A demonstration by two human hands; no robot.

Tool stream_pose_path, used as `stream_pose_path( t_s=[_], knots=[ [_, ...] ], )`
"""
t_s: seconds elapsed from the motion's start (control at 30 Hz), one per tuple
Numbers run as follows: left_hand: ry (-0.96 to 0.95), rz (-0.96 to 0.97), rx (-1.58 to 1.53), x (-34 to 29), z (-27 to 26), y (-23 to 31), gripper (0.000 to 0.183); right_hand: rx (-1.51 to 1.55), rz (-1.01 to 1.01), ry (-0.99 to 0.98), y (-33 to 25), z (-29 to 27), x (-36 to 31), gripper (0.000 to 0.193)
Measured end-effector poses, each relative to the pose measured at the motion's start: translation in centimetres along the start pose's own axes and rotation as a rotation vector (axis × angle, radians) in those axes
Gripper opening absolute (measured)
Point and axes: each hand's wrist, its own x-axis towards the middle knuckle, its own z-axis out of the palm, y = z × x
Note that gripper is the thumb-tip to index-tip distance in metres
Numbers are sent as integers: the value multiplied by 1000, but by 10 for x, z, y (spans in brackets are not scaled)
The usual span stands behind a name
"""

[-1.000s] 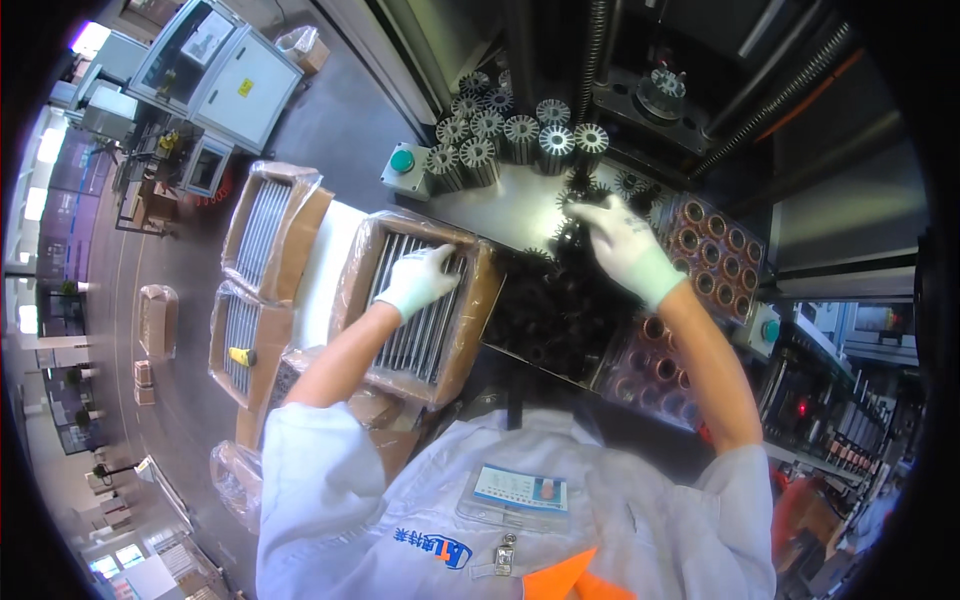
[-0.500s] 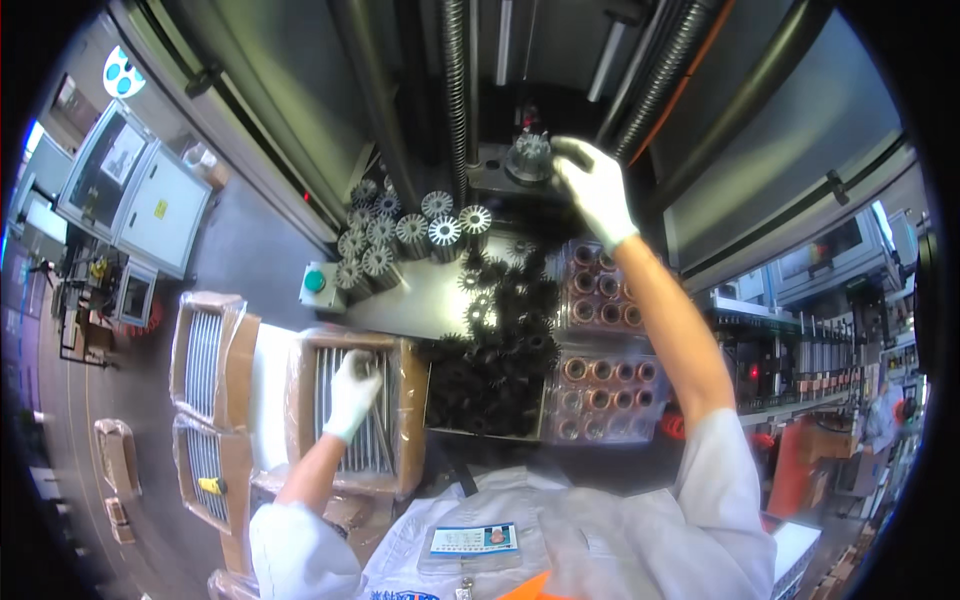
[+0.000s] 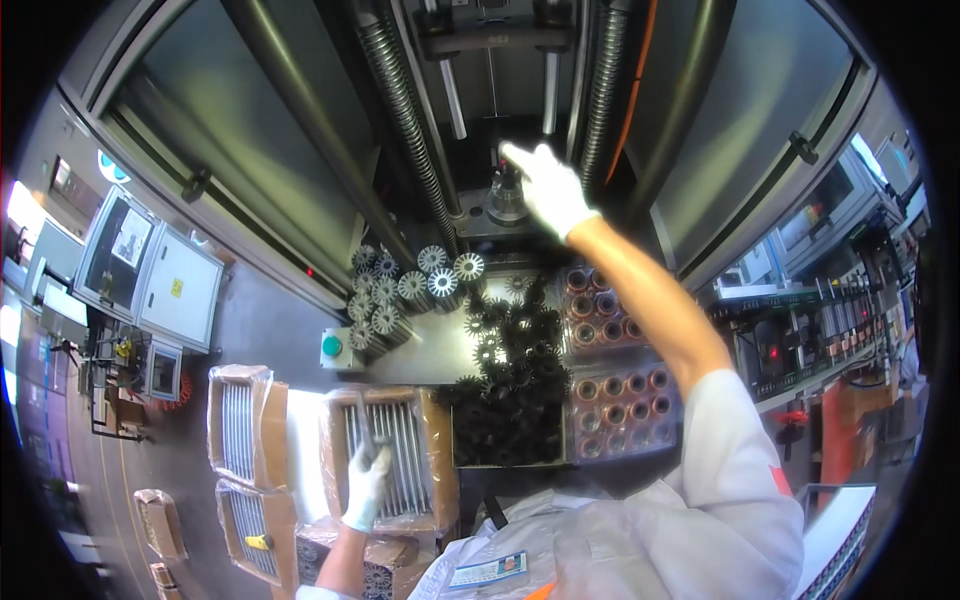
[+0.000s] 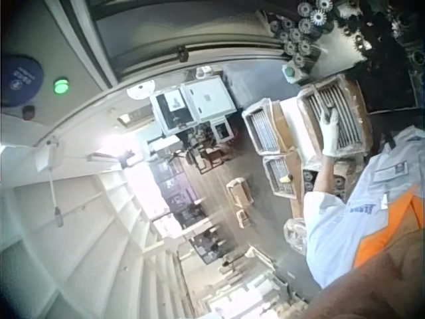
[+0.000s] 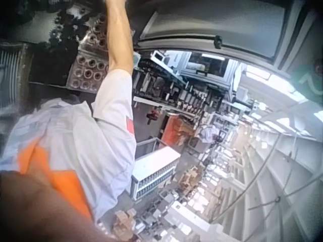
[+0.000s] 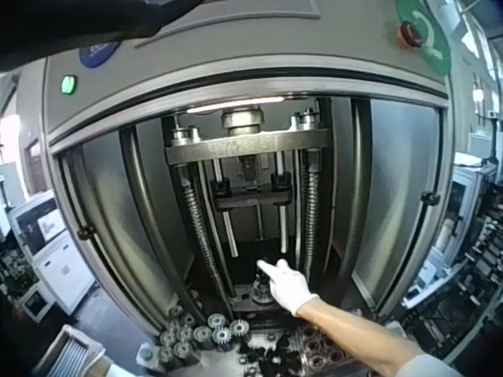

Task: The person unboxes parts with a utility knife, then assembles rotor cores, plastic spacers, copper rings, and metal shafts using a press machine. They then place the assembled shafts onto a conveyor track.

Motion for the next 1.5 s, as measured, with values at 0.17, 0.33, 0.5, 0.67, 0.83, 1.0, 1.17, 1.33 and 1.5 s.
stream_pose_path(
  t_s=[0.17,0.33,0.5,0.67,0.83,1.0,1.17,1.33,1.5],
  knots=[
    [18,438,327,77,104,111,32,-169,-128,-138,16,0,-20,47],
    [-205,528,20,139,235,218,29,116,-138,-13,5,-30,-49,41],
    [-315,638,-93,169,298,294,23,246,-175,-153,44,-105,-175,31],
    [-181,832,-31,212,318,297,33,225,189,-214,88,-171,-294,36],
    [-187,725,-143,213,339,316,23,302,568,-124,93,-208,-362,33],
    [-165,853,-101,260,348,345,29,334,585,-120,77,-198,-388,27],
    [-339,626,-194,248,336,380,36,346,615,-206,66,-208,-417,22],
    [-395,692,-150,242,331,379,42,429,638,-151,77,-208,-389,25],
    [87,1014,779,150,306,370,50,389,353,47,104,-202,-303,35]
  ],
)
